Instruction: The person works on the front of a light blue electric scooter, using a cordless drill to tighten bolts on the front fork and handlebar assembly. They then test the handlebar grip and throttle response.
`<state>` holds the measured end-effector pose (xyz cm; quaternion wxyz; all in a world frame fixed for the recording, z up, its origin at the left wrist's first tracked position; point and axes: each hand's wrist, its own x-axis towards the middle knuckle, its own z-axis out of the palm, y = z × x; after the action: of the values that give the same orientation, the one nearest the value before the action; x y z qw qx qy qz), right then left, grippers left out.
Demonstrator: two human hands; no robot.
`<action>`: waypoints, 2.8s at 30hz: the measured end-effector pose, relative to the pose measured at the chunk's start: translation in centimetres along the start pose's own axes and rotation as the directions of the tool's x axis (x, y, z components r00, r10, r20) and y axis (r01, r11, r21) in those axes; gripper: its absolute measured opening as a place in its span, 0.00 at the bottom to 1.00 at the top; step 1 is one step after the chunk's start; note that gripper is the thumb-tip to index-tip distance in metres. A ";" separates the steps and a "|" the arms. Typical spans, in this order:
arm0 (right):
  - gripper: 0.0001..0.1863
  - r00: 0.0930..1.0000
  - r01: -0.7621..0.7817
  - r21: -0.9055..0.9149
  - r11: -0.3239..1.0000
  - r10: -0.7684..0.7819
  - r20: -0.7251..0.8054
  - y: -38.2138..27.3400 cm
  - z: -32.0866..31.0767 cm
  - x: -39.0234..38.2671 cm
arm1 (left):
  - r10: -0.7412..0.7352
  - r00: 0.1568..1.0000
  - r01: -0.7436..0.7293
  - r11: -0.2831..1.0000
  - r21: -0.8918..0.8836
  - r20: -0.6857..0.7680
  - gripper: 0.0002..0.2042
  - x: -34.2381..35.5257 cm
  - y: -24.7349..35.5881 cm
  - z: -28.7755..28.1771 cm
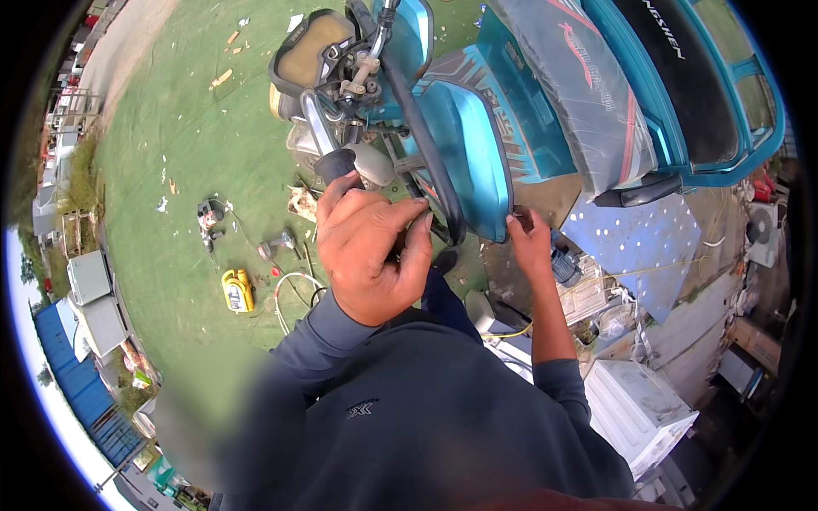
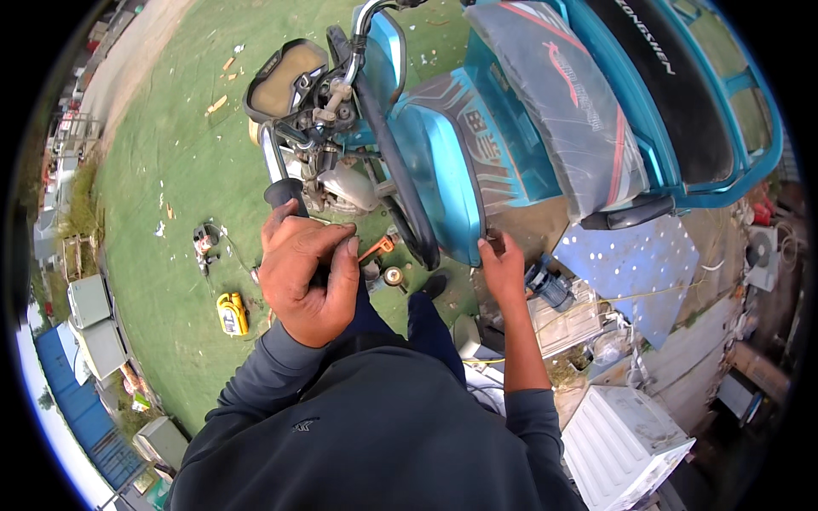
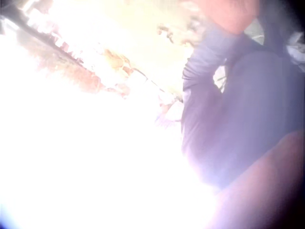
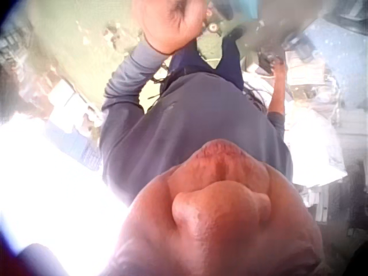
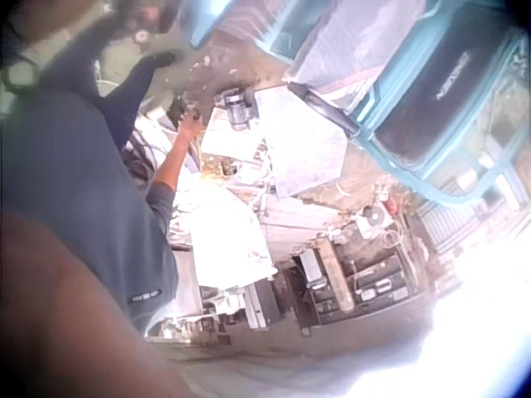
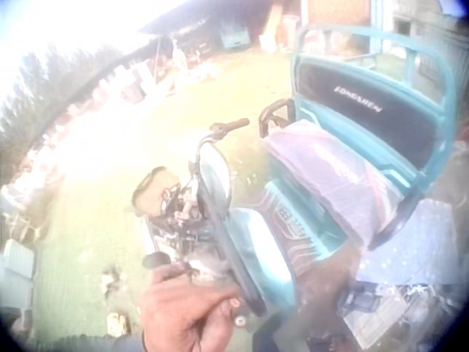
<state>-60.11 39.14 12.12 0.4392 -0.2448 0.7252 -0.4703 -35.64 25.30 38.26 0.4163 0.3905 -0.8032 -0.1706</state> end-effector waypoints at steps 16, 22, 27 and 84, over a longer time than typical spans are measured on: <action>0.50 0.297 -0.221 -0.763 0.607 -0.704 -0.645 -24.9 -45.4 17.4 | -0.608 0.739 0.447 0.765 -0.464 -0.292 0.10 -1.3 2.2 1.9; 0.57 0.743 -0.266 -0.307 0.914 -0.008 -0.669 -25.0 -50.9 29.6 | -0.506 0.809 0.463 0.862 -0.208 -0.297 0.12 -0.4 2.4 1.0; 0.43 0.459 -0.297 -0.696 0.654 -0.542 -0.704 -25.0 -50.9 35.3 | -0.502 0.841 0.471 0.862 -0.186 -0.202 0.06 0.7 0.7 -0.8; 0.16 0.861 0.084 -0.251 0.964 0.056 0.506 -8.7 0.1 -3.1 | -0.267 0.955 0.202 0.903 -0.380 -0.127 0.13 -4.9 3.3 -5.3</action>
<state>-59.01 37.69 21.13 0.5749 -0.4217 0.6378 -0.2913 -31.30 31.41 40.80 0.5268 0.4147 -0.6647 -0.3297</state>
